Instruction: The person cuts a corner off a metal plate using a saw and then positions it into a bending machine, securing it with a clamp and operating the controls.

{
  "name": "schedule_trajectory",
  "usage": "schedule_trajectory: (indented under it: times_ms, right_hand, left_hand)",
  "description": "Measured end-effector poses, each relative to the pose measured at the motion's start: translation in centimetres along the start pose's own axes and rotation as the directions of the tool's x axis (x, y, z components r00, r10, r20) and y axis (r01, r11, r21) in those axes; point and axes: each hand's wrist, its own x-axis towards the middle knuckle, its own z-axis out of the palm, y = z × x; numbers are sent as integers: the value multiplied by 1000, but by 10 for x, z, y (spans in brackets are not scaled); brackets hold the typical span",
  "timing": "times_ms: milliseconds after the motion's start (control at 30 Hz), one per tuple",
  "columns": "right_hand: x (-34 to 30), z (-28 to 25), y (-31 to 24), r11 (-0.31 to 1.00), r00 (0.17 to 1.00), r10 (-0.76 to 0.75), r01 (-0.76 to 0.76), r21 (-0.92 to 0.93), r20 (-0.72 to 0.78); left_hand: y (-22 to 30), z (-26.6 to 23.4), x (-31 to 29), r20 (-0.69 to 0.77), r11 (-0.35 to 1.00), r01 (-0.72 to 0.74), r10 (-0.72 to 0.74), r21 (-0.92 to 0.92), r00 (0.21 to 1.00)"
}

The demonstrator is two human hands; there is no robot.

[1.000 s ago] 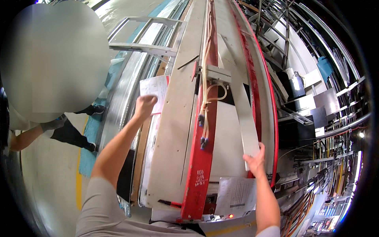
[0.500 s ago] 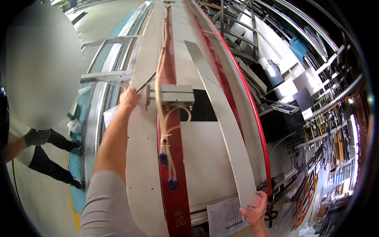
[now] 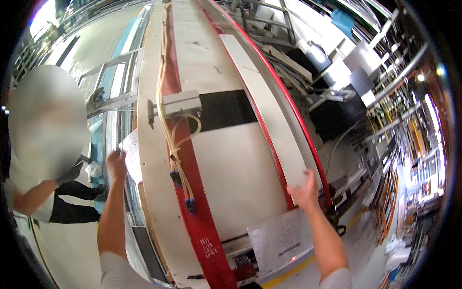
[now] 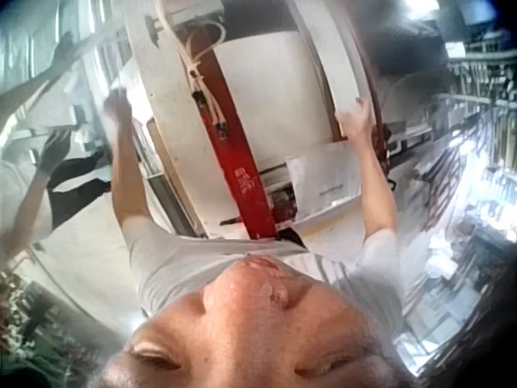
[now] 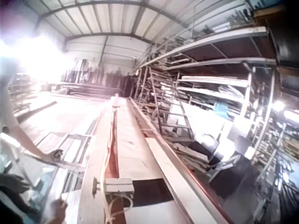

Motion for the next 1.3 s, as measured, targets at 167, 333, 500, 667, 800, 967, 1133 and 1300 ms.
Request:
schedule_trajectory:
  times_ms: [167,333,500,667,800,967,1133,1300]
  right_hand:
    - [36,26,37,975,999,-21,27,-220,27]
    - [29,27,60,885,996,-4,47,-463,93]
    - [-30,26,-6,897,887,-441,431,-94,-140]
    - [-155,-101,142,940,873,-284,334,63,-397]
    - [-169,-147,245,1000,859,20,-13,17,-512]
    - [-156,-142,332,864,991,120,-133,486,59]
    - [-148,-163,345,771,977,100,-197,605,189]
    - [-155,-129,362,630,987,93,-163,759,134]
  left_hand:
    - [-72,-106,-142,170,990,-41,18,133,985]
    - [-148,-174,-236,277,902,-126,7,414,961]
    - [-166,-329,-331,50,744,-35,3,667,999]
    - [62,-288,-384,-85,664,-5,103,748,991]
    - [199,-247,-448,-159,902,-115,197,417,967]
    - [428,-113,-500,392,813,-579,553,-59,736]
    - [578,52,-497,494,357,-848,859,-391,134]
    - [593,163,-471,698,-127,-920,616,-371,-367]
